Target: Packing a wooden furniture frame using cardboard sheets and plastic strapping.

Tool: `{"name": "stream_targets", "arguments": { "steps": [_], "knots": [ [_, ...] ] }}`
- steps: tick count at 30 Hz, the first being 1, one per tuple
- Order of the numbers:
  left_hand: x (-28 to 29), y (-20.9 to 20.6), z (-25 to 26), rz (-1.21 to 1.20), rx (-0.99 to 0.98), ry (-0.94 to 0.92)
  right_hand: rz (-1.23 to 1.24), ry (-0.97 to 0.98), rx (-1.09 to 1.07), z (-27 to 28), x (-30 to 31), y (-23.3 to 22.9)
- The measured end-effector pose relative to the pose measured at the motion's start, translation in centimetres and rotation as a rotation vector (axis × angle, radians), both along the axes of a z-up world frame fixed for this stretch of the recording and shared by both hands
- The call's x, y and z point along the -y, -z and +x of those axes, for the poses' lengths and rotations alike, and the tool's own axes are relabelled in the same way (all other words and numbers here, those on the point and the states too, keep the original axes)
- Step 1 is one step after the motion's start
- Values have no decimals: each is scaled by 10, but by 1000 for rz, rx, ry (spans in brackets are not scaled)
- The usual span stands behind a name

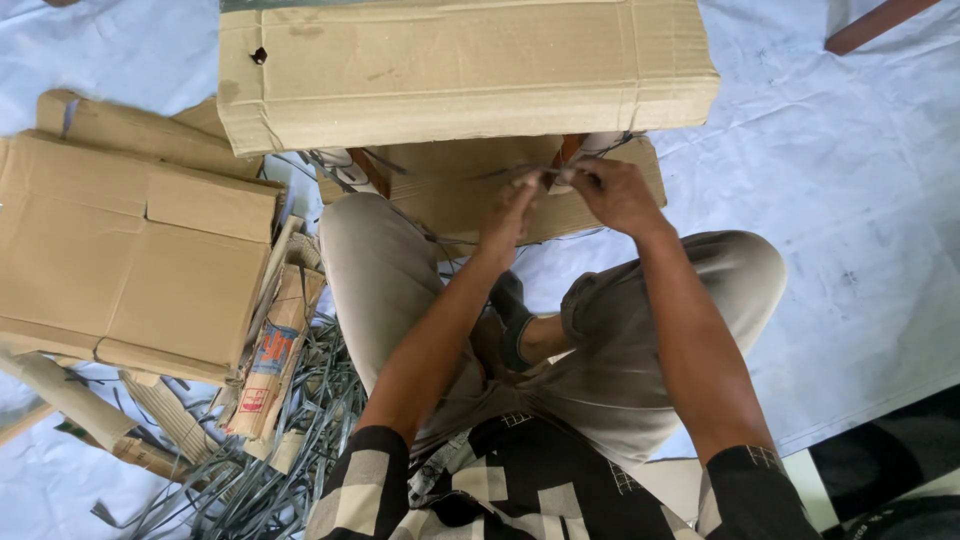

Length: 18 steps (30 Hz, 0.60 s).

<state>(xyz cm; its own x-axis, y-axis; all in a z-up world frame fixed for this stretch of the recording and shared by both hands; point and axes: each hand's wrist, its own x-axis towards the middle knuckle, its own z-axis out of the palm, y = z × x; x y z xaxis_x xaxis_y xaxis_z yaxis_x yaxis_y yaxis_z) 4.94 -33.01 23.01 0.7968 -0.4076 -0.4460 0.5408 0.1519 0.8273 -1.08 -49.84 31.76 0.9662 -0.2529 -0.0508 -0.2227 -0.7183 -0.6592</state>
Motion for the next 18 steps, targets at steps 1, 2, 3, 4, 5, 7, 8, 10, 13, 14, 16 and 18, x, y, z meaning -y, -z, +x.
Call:
{"name": "stream_targets", "arguments": {
  "steps": [1, 2, 3, 4, 5, 7, 8, 10, 13, 14, 16, 18],
  "knots": [
    [6, 8, -1, 0, -2, 0, 0, 0, -2, 1, -5, -2],
    [13, 16, -1, -24, 17, 16, 26, -28, -16, 2, -10, -3],
    [19, 24, -1, -47, 35, 32, 53, -57, -30, 3, -15, -5],
    [17, 15, 2, -47, 36, 34, 53, -55, -30, 2, -12, -6],
    [15, 5, 5, -30, 27, -8, 60, -73, -24, 0, -10, -6],
    [11, -3, 16, -14, 25, -56, 67, -97, -13, 1, -4, -8],
    [9, -1, 21, 1, 54, -108, 36, -91, -17, -1, -1, -9],
    [5, -3, 30, 16, 85, -159, 5, -85, -19, -1, 8, -9],
    [3, -1, 47, -10, 128, -300, -192, -49, -117, 2, 34, -10],
    [4, 10, 54, -12, 176, -388, -306, -68, -195, 0, 47, -14],
    [9, 39, 72, -14, 225, -472, -421, -81, -273, -1, 73, -19],
    [19, 74, 93, 30, 277, -537, -625, -68, -427, -1, 100, -23]
  ]
}}
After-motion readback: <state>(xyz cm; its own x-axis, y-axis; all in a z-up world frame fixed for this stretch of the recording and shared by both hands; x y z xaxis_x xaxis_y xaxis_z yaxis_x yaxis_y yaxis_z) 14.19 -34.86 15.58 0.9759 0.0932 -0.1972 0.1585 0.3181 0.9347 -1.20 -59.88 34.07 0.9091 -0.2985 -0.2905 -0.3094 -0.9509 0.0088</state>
